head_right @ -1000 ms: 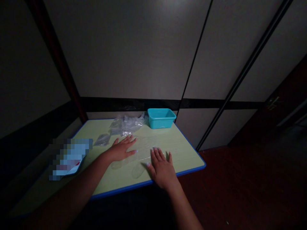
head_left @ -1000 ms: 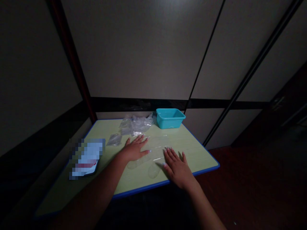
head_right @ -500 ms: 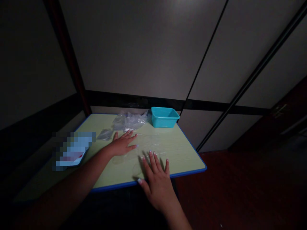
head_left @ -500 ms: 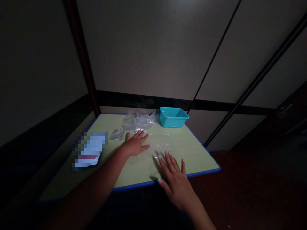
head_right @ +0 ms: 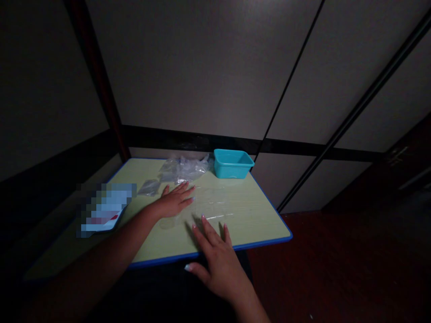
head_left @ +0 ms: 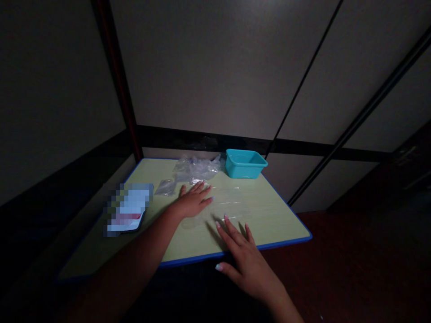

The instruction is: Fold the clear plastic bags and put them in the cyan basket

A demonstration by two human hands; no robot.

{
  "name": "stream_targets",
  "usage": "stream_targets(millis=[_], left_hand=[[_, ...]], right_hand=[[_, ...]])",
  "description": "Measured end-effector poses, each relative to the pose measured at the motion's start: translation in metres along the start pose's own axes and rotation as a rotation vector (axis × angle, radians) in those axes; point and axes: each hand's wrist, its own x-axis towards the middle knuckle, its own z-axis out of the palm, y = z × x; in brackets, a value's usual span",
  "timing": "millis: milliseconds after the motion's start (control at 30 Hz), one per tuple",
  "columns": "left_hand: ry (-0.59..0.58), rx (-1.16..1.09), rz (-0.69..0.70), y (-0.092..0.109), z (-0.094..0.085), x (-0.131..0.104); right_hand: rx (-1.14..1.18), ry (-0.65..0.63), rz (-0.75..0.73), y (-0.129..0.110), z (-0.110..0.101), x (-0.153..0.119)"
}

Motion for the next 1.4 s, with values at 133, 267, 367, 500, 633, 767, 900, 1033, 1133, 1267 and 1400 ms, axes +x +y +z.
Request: stream_targets(millis=[133,267,367,500,633,767,900,1033,1133,1267,1400], left_hand=[[0.106,-0.124,0.194,0.010,-0.004,-0.006],[0.116,-0.353,0.378,0.024,-0.005,-0.010],[0.011,-0.597,0.409,0.032,-0.005,-0.011],[-0.108,-0.740,0.440,0.035,-0.006,-0.013],[-0.132,-0.725,0.431,0.033,-0.006,-0.012],[-0.158,-0.732,0.355,0.031,-0.004,-0.011],[-0.188,-0.752,0.244,0.030,-0.001,-0.008],[-0.198,-0.767,0.229,0.030,0.001,-0.007],[-0.192,-0.760,0.217,0.029,0.002,-0.007],[-0.197,-0.763,0.205,0.027,0.005,-0.006],[-0.178,-0.753,0.206,0.026,0.008,-0.005]], right_hand=[[-0.061,0.121,0.101,0.028,-0.004,-0.001],[-0.089,0.236,0.209,0.061,0.000,-0.004],[-0.059,0.338,0.251,0.077,0.003,-0.007],[-0.046,0.397,0.171,0.083,0.006,-0.011],[-0.113,0.392,0.088,0.081,0.006,-0.013],[-0.157,0.371,0.085,0.078,0.005,-0.013],[-0.163,0.320,0.108,0.075,0.003,-0.011],[-0.153,0.291,0.104,0.073,0.000,-0.011],[-0.138,0.277,0.064,0.069,-0.002,-0.014],[-0.111,0.239,0.004,0.055,-0.003,-0.015],[-0.097,0.159,-0.006,0.040,-0.002,-0.011]])
